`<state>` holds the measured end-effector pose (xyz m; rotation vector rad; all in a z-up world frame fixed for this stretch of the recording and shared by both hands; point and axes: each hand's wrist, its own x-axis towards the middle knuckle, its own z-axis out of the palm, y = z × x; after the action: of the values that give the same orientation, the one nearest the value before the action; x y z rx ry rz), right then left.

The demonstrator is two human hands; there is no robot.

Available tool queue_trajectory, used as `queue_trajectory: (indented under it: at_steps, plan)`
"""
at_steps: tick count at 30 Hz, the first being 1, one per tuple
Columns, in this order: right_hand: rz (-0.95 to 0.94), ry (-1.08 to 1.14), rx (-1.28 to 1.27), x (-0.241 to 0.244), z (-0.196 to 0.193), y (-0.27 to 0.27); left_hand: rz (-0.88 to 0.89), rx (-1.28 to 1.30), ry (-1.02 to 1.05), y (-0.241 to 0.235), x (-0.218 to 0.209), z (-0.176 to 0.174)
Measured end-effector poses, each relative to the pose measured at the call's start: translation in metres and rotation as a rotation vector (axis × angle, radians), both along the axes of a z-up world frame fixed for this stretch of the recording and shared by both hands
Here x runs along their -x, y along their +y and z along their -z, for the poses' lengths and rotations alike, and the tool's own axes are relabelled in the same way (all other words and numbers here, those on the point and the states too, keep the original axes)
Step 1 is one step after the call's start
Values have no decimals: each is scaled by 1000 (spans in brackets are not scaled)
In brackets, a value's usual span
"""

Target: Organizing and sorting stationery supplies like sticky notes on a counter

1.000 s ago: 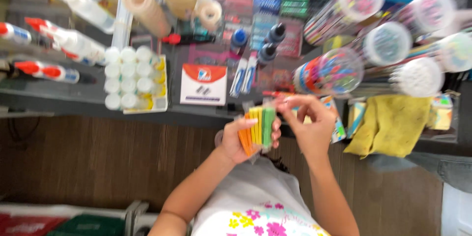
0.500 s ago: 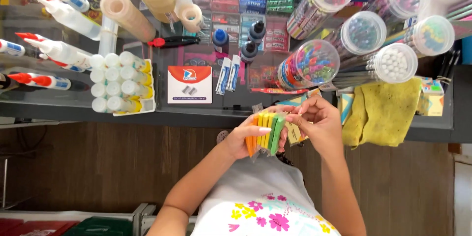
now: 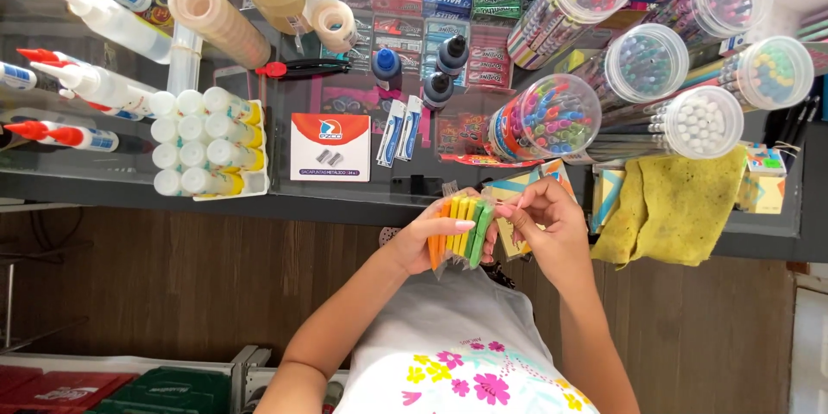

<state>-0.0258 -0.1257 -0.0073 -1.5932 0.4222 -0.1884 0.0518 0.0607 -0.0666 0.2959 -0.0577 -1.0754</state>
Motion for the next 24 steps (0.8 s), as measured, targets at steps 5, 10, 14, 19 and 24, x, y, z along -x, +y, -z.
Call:
queue_trajectory:
  at_steps: [5,10,14,19,24]
  plan:
    - [-24,-17,-83,-2,-2,-4,36,7,-3,3,-2,3]
    - [-84,-67,-414,2,9,-18,121,96,10,7,-1,2]
    - [-287,71,-259,17,7,-33,159,174,88,18,-14,-1]
    - [-330,-228,-259,27,11,-49,174,216,162,27,-31,1]
    - [-469,-530,-1072,19,-1,-38,222,269,167,13,-14,1]
